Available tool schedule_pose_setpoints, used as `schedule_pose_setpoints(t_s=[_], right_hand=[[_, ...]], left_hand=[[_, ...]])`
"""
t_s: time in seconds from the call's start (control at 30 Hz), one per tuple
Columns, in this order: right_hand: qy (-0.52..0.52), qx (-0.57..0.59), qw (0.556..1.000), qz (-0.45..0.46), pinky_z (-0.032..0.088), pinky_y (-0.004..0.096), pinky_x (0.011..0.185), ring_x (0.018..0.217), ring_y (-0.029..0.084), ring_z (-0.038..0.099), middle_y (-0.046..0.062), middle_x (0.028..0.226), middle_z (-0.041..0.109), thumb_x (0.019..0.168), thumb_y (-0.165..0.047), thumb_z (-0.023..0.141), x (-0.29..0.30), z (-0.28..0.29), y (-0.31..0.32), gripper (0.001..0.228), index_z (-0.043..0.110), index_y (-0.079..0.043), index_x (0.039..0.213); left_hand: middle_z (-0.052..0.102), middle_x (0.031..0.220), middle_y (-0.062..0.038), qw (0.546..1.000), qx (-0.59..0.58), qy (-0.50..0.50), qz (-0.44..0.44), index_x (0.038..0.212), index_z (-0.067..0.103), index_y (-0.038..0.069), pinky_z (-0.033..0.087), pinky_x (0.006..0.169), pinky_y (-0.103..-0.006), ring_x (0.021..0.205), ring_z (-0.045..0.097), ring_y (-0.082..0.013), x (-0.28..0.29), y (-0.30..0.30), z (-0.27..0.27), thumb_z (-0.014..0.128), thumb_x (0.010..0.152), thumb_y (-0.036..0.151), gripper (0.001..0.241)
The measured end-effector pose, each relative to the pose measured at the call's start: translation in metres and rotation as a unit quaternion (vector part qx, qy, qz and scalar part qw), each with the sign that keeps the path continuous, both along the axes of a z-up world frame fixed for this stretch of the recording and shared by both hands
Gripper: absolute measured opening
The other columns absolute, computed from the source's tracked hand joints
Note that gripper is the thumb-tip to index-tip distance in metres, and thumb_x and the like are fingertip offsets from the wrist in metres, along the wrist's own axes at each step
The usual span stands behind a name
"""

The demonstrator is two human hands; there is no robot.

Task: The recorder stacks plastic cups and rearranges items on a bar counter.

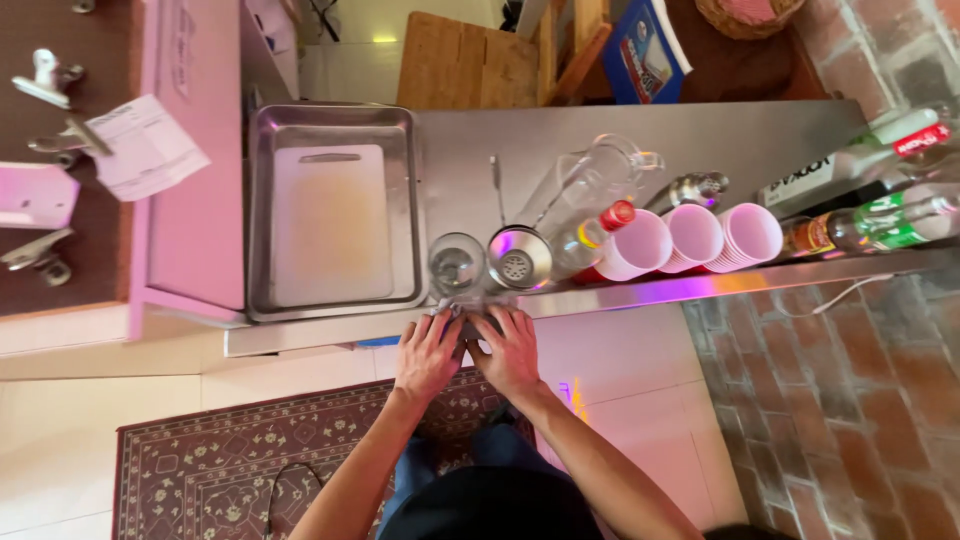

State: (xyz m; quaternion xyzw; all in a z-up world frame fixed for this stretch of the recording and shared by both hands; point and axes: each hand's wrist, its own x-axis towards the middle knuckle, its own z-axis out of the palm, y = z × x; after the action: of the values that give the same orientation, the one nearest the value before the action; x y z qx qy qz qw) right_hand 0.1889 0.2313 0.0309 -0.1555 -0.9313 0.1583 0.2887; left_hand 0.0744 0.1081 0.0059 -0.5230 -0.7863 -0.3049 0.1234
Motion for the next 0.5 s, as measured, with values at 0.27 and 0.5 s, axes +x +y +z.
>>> schedule_pose_setpoints(t_s=[0.27,0.5], right_hand=[[-0.002,0.003,1.0,-0.016,0.045,0.047,0.097,0.113,0.033,0.057,0.01,0.118,0.061,0.066,-0.016,0.087,0.047,0.0,0.056,0.056,0.07,-0.012,0.119],[0.004,0.012,1.0,-0.021,0.045,0.047,0.099,0.114,0.033,0.056,0.011,0.12,0.061,0.065,-0.016,0.086,0.072,0.0,0.091,0.055,0.07,-0.013,0.118]], left_hand=[[0.064,0.123,-0.005,1.0,-0.017,0.023,-0.003,0.12,0.07,0.011,0.05,0.08,-0.0415,0.1,0.061,-0.026,0.046,0.06,0.002,0.075,0.076,0.018,0.046],[0.064,0.123,-0.005,1.0,-0.002,0.011,-0.003,0.119,0.071,0.011,0.05,0.079,-0.0415,0.1,0.06,-0.0258,0.071,0.097,-0.004,0.076,0.075,0.018,0.045]])
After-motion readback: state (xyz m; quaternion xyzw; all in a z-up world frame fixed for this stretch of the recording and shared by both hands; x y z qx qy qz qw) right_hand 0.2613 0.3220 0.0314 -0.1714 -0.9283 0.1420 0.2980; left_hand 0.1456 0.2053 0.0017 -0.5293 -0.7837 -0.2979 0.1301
